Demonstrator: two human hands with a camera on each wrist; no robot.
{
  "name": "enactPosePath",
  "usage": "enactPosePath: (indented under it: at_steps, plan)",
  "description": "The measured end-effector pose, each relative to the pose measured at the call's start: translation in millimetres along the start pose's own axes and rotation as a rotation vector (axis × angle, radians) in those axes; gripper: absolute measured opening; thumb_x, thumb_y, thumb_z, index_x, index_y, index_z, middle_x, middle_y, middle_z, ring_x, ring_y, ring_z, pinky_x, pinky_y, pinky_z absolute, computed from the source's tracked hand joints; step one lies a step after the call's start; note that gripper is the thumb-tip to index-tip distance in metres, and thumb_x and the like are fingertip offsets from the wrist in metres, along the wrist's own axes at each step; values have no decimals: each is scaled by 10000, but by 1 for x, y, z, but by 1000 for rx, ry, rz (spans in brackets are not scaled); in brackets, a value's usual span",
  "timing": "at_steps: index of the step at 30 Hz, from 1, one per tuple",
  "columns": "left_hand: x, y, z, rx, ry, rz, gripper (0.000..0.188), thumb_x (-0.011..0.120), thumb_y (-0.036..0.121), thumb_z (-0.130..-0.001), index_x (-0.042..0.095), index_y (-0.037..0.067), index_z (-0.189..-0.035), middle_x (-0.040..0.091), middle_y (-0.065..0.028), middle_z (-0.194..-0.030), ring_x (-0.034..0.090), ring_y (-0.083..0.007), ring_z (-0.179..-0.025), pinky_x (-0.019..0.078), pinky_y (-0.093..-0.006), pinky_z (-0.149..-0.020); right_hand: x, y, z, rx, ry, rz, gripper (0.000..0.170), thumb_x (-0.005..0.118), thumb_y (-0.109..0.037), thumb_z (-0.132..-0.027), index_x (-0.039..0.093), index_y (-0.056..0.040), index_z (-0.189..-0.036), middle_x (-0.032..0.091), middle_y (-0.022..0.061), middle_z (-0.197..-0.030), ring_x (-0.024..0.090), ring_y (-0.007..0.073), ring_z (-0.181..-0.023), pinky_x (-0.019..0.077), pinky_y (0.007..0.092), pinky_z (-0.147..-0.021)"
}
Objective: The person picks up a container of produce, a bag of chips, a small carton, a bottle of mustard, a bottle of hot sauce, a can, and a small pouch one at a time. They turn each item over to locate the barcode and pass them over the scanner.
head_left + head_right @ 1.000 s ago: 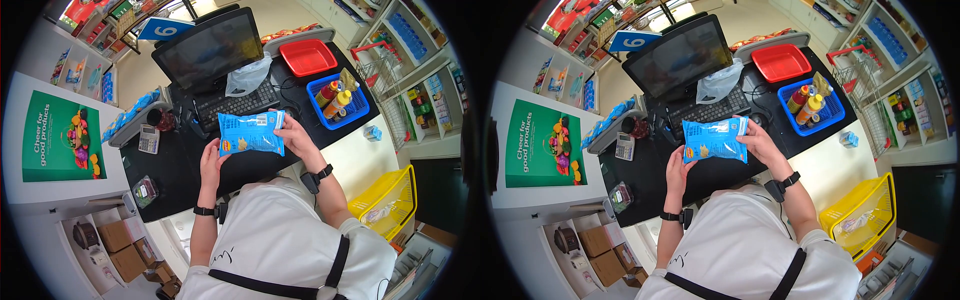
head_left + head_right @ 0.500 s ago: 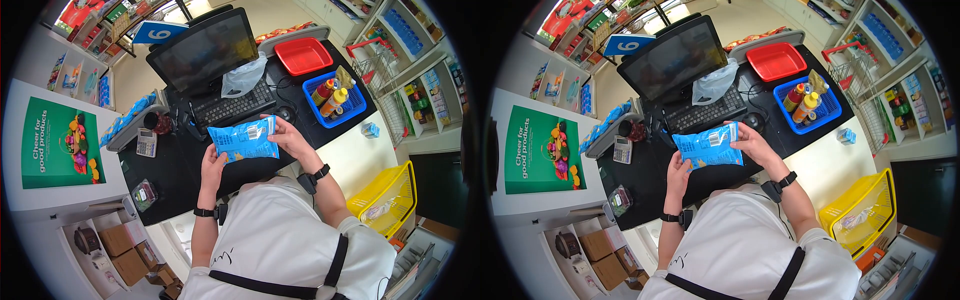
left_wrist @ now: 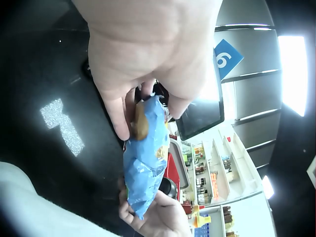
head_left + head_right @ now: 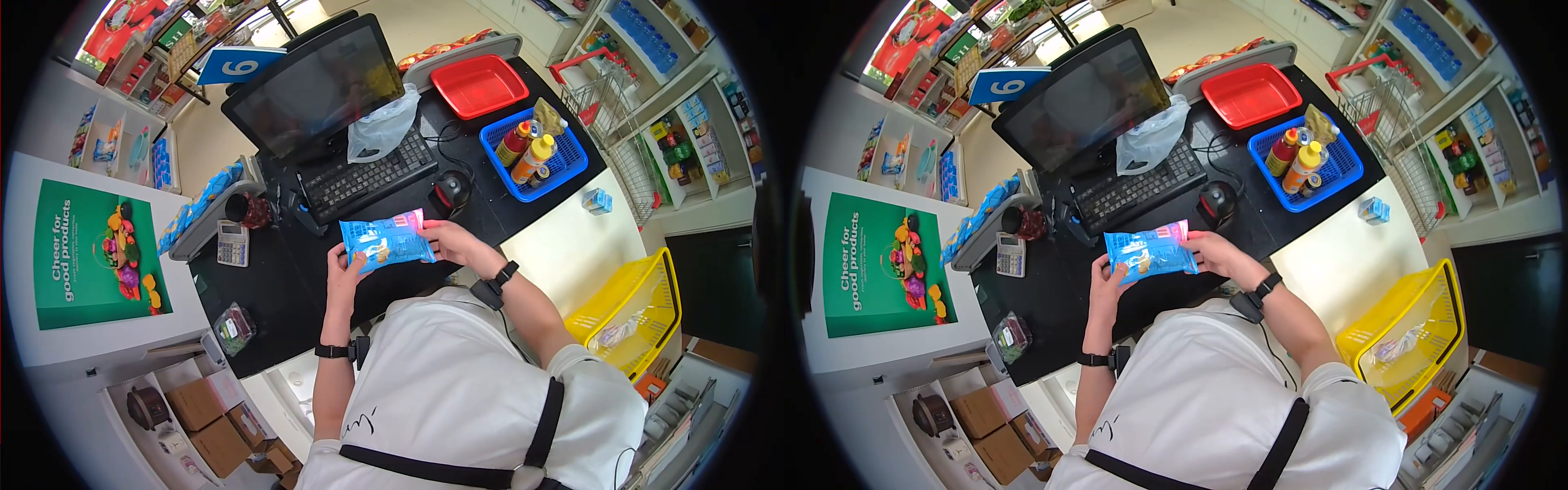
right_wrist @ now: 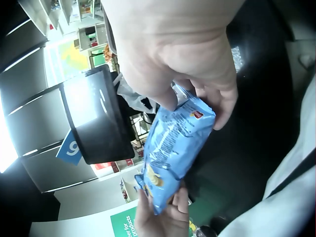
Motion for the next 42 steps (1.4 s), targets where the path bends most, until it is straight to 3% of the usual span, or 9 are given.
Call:
enactPosePath:
  at_steps: [6, 9, 17, 34, 37, 42]
  plan:
    - [7, 11, 2, -2, -175, 77, 507, 500, 359, -1107, 428, 56, -1507, 588, -122, -1340, 626, -202, -1162, 528, -379, -1003, -23, 38, -31, 80, 43, -140, 241, 556, -221, -1042, 684, -84, -1194, 739, 18, -1100, 682, 158, -1010, 491, 400, -955]
    - [16, 17, 4, 110, -287, -54, 594, 393, 471, -1119, 415, 62, -1548, 564, -127, -1359, 608, -231, -1207, 533, -394, -1005, -33, 48, -41, 113, -34, -304, 239, 534, -207, -1035, 706, -96, -1158, 734, 14, -1127, 666, 155, -1021, 435, 410, -1014]
    - [27, 24, 2, 157, -381, -115, 594, 409, 451, -1119, 409, 52, -1558, 553, -119, -1373, 602, -235, -1211, 517, -398, -1024, -38, 55, -44, 121, -73, -430, 242, 532, -196, -1016, 709, -103, -1152, 718, 31, -1162, 627, 171, -1076, 434, 397, -998]
    - [27, 21, -2, 152, -367, -127, 593, 420, 453, -1117, 430, 45, -1547, 559, -104, -1376, 598, -218, -1213, 513, -386, -1019, -41, 49, -46, 79, -99, -420, 231, 536, -196, -1018, 698, -107, -1157, 714, 32, -1127, 605, 182, -1059, 448, 394, -973]
    - [28, 15, -13, 113, -371, -149, 598, 429, 469, -1112, 432, 62, -1551, 566, -98, -1384, 598, -214, -1209, 511, -380, -1017, -50, 61, -56, 125, -56, -514, 247, 530, -176, -1020, 683, -50, -1168, 731, 78, -1120, 656, 221, -983, 507, 397, -924]
    - [32, 11, -30, 111, -397, -198, 602, 441, 483, -1105, 435, 82, -1554, 571, -93, -1388, 599, -211, -1206, 508, -374, -1013, -63, 73, -65, 132, -92, -548, 272, 511, -191, -1026, 669, -41, -1189, 728, 83, -1131, 656, 235, -987, 507, 413, -939]
Point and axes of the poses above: each hand's wrist, its own z-axis away from the middle knuckle, its own x-axis out of the palm, y = z × x, the point moved 1 cm from there along -z, towards the middle knuckle
